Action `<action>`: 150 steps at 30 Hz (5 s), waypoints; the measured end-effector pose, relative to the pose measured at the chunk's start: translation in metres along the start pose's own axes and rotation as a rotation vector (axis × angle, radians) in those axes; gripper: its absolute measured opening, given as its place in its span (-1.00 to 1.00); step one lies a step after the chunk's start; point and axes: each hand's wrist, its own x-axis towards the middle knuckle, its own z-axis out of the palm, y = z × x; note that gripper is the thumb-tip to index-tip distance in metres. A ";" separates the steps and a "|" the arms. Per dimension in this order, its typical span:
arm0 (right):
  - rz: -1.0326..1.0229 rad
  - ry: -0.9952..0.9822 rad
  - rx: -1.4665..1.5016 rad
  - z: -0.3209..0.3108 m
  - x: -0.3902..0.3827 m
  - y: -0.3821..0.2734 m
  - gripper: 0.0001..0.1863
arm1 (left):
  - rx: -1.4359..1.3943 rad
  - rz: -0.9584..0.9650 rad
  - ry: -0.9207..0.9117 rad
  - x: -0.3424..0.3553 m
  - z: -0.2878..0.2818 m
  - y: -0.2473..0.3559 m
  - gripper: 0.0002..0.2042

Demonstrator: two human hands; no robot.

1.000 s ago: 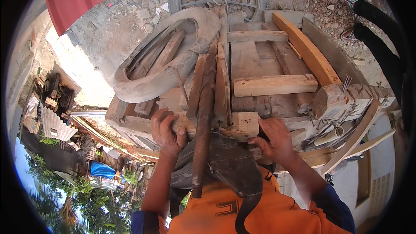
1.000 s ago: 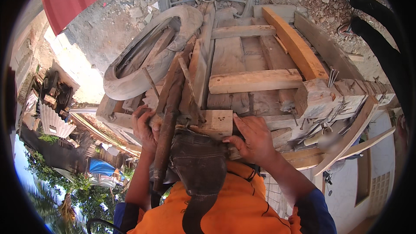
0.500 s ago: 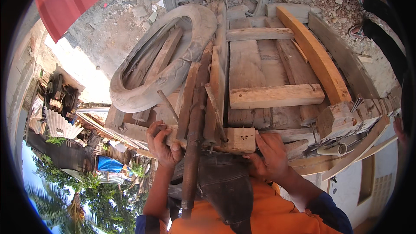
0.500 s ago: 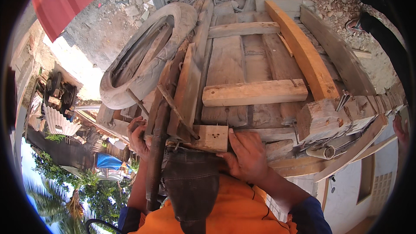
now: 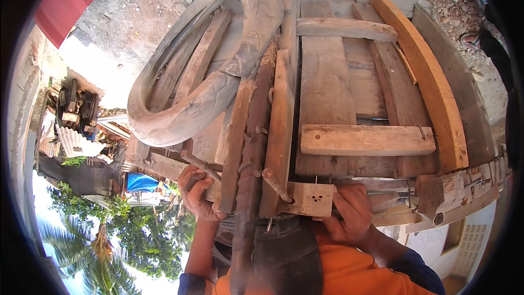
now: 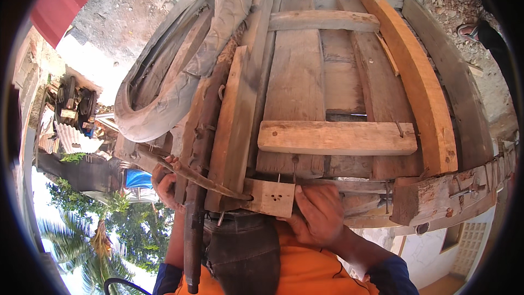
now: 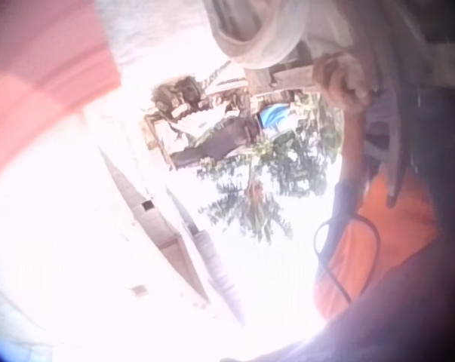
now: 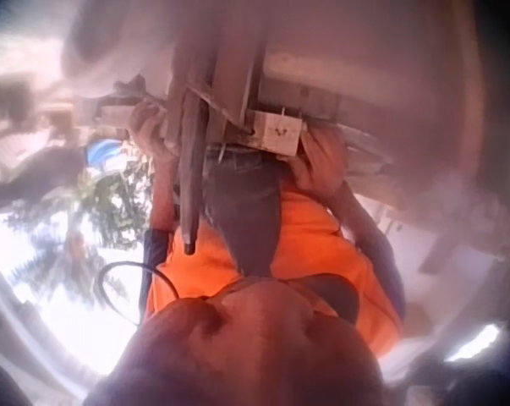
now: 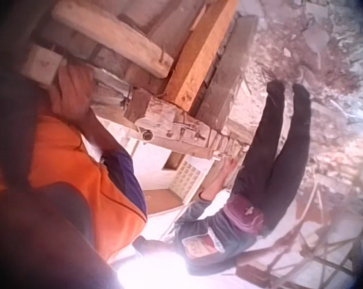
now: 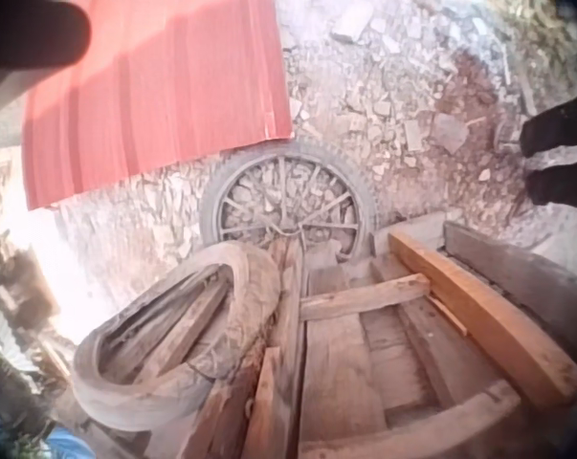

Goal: The person hammers nails into wooden planks to repair or assemble a wooden cart, handles a spare wheel, and fits a wooden piece onto the frame using a hammer.

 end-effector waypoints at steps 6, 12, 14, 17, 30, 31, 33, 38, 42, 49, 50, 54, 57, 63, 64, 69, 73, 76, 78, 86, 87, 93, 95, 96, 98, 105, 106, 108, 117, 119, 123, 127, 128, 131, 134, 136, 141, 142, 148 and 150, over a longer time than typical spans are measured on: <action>0.023 -0.029 0.074 -0.001 0.000 0.002 -0.40 | -0.199 -0.034 0.029 -0.003 0.003 -0.001 -0.73; -0.029 0.025 0.046 -0.004 -0.001 -0.004 -0.44 | -0.081 0.045 0.088 -0.002 0.000 -0.002 -0.59; -0.011 -0.007 0.004 -0.003 -0.003 -0.003 -0.42 | -0.080 0.017 0.053 0.004 -0.001 0.007 -0.56; -0.035 0.105 0.028 0.004 0.000 -0.004 -0.40 | -0.093 0.045 0.067 0.009 0.004 0.004 -0.56; 0.130 0.103 -0.019 0.011 -0.013 -0.025 -0.60 | -0.366 -0.092 0.254 0.012 0.002 0.003 -0.64; 0.117 0.124 -0.041 0.013 -0.015 -0.026 -0.60 | -0.476 -0.214 0.136 0.014 -0.002 0.006 -0.61; 0.133 0.190 -0.021 0.021 -0.022 -0.018 -0.60 | -0.369 -0.165 0.146 0.019 0.000 0.005 -0.57; 0.012 0.411 -0.364 0.046 -0.036 -0.025 -0.66 | -0.474 -0.233 0.060 0.024 0.003 -0.001 -0.54; -0.131 0.713 -0.327 0.041 -0.087 -0.044 -0.53 | -0.458 -0.105 0.072 0.026 0.011 -0.022 -0.53; 0.189 1.523 -0.215 -0.049 -0.319 0.034 -0.62 | -0.359 0.035 0.099 0.029 0.007 -0.012 -0.47; 0.259 1.625 -0.086 -0.057 -0.359 0.059 -0.63 | -0.314 0.070 0.102 0.030 0.006 -0.009 -0.45; 0.508 1.729 0.178 -0.015 -0.433 0.136 -0.67 | -0.062 0.010 0.111 0.039 0.010 -0.011 -0.34; 0.583 1.584 0.735 0.046 -0.388 0.127 -0.50 | -0.056 -0.025 0.115 0.035 0.014 0.002 -0.33; 0.446 1.655 0.831 0.085 -0.255 0.124 -0.20 | 0.045 0.068 0.132 0.038 0.015 -0.014 -0.33; 0.556 1.678 0.759 0.080 -0.249 0.111 -0.24 | 0.042 0.089 0.118 0.036 0.016 -0.007 -0.33; 0.490 1.754 0.799 0.076 -0.243 0.102 -0.22 | -0.021 0.018 0.157 0.043 0.011 -0.014 -0.31; 0.577 1.759 0.756 0.073 -0.245 0.102 -0.26 | -0.134 -0.061 0.146 0.034 0.014 -0.006 -0.24; 0.559 1.759 0.731 0.075 -0.240 0.106 -0.34 | -0.087 -0.101 0.150 0.026 0.010 -0.001 -0.22; 0.488 1.792 0.735 0.075 -0.244 0.105 -0.36 | -0.112 -0.087 0.157 0.025 0.012 0.004 -0.22; 0.414 1.859 0.682 0.078 -0.239 0.126 -0.48 | 0.025 0.264 0.442 -0.022 0.039 0.036 -0.27; 0.349 1.848 0.687 0.077 -0.235 0.122 -0.49 | 0.044 0.208 0.373 -0.014 0.026 0.030 -0.28; 0.082 1.873 0.709 0.090 -0.243 0.150 -0.46 | 0.082 0.193 0.299 -0.008 0.036 0.027 -0.28; -0.205 1.717 1.110 0.112 -0.252 0.189 -0.44 | -0.051 0.158 0.341 -0.002 0.028 0.017 -0.29; -0.046 1.627 1.140 0.125 -0.256 0.227 -0.45 | -0.129 0.092 0.334 -0.011 0.036 0.031 -0.30; 0.271 1.606 0.944 0.163 -0.231 0.344 -0.51 | -0.152 0.135 0.317 0.013 0.017 0.001 -0.28; 0.912 1.187 0.345 0.223 -0.157 0.701 -0.76 | -0.767 -0.253 -0.753 -0.124 0.560 -0.126 -0.23; 0.908 1.125 0.298 0.206 -0.146 0.725 -0.75 | -1.020 -0.427 -0.893 -0.144 0.655 -0.159 -0.23; 0.842 1.095 0.247 0.156 -0.100 0.743 -0.72 | -1.362 -0.554 -0.932 -0.117 0.720 -0.206 -0.21; 1.102 0.938 0.217 0.150 -0.057 0.851 -0.67 | -1.084 -1.001 -0.451 -0.161 0.726 -0.158 -0.16; 1.045 0.951 0.192 0.139 -0.034 0.840 -0.66 | -1.006 -1.100 -0.364 -0.143 0.712 -0.141 -0.15; 1.027 1.096 0.451 0.146 -0.029 0.847 -0.68 | -1.045 -0.872 -0.536 -0.144 0.712 -0.146 -0.12; 1.094 1.212 0.480 0.148 -0.022 0.828 -0.71 | -1.167 -0.925 -0.620 -0.140 0.722 -0.175 -0.12; 1.086 1.221 0.483 0.145 -0.022 0.826 -0.71 | -1.110 -1.028 -0.593 -0.138 0.724 -0.182 -0.11; 0.983 1.194 0.463 0.116 -0.016 0.808 -0.72 | -0.828 -0.674 -0.363 -0.123 0.725 -0.196 -0.09; 0.969 1.170 0.460 0.115 -0.025 0.814 -0.72 | -0.484 -0.416 -0.454 -0.124 0.697 -0.162 -0.16; 1.001 1.170 0.491 0.138 -0.040 0.815 -0.72 | -0.317 -0.300 -0.697 -0.110 0.617 -0.126 -0.20; 0.883 1.079 0.466 0.198 -0.103 0.773 -0.73 | -0.122 0.108 -0.577 -0.037 0.237 0.020 -0.31; 0.808 1.076 0.461 0.217 -0.121 0.758 -0.74 | -0.161 0.171 -0.481 -0.021 0.167 0.033 -0.33; 0.743 1.041 0.680 0.292 -0.258 0.611 -0.76 | 0.036 0.143 0.484 -0.018 0.048 0.037 -0.35; 0.703 1.128 0.982 0.298 -0.310 0.547 -0.78 | 0.058 0.121 0.413 -0.011 0.035 0.025 -0.33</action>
